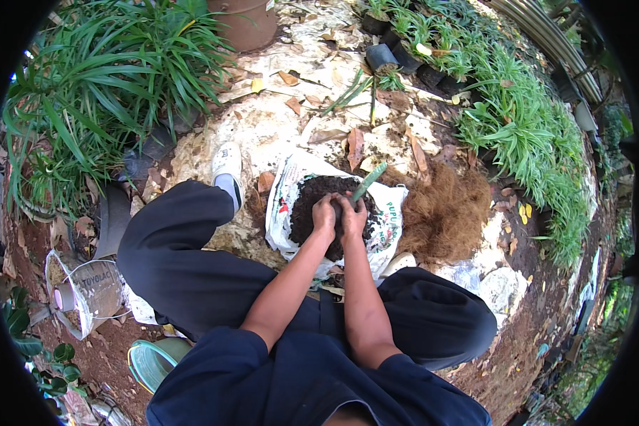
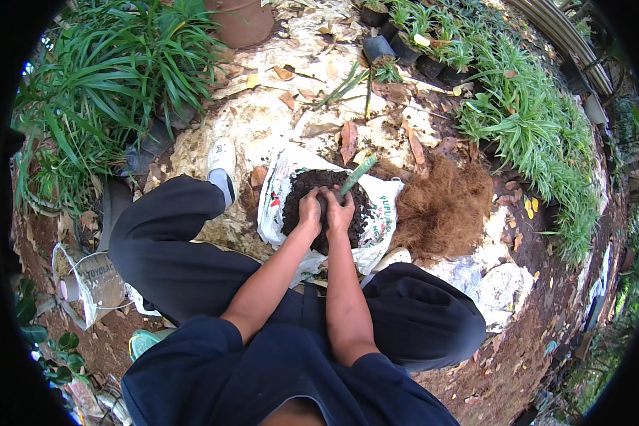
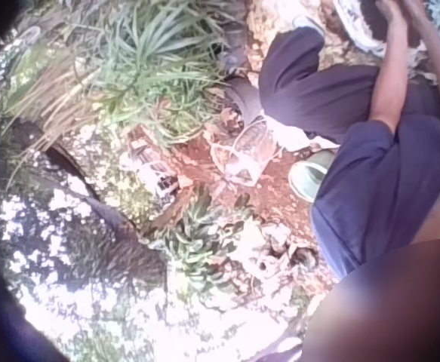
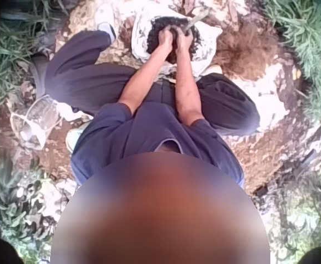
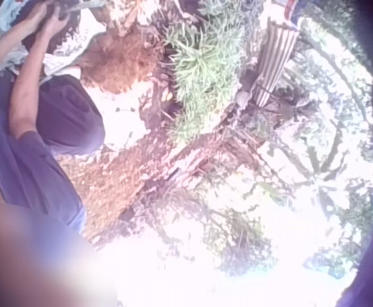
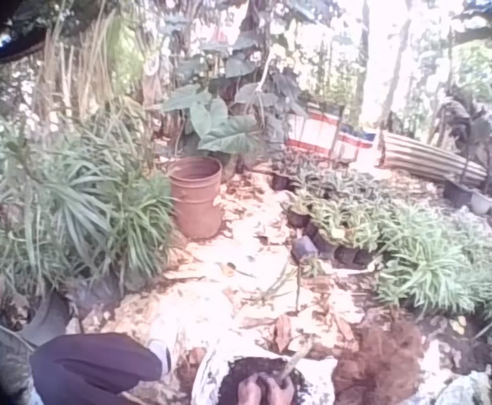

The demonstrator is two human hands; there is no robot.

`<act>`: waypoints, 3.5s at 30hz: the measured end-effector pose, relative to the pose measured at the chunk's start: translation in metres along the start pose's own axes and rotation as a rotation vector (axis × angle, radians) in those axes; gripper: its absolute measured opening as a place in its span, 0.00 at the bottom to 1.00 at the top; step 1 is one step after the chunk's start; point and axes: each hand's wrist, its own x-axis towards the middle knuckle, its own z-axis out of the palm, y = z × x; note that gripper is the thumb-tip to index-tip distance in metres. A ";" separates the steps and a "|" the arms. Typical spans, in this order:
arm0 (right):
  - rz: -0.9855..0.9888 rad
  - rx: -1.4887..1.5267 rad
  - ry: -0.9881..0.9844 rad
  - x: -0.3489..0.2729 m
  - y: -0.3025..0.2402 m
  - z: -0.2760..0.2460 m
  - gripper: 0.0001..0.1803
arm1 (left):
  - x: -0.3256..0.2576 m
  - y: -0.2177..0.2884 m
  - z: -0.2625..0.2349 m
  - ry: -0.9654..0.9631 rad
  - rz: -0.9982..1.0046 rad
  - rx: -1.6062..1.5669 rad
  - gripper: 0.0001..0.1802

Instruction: The person sits on the ground and packs soil around a small plant stem using both hands. The person repeatedly scoops soil from a bag and presses it around the base of the plant to secure it.

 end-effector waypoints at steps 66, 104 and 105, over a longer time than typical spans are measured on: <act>0.010 0.030 -0.077 0.020 0.005 -0.019 0.18 | -0.005 -0.004 0.004 -0.074 0.046 0.091 0.15; 0.082 -0.092 0.245 0.028 0.001 -0.011 0.24 | 0.010 -0.009 -0.045 -0.172 0.490 1.339 0.13; 0.077 -0.129 0.267 0.026 0.001 -0.013 0.25 | 0.011 -0.011 -0.043 -0.098 0.461 1.220 0.12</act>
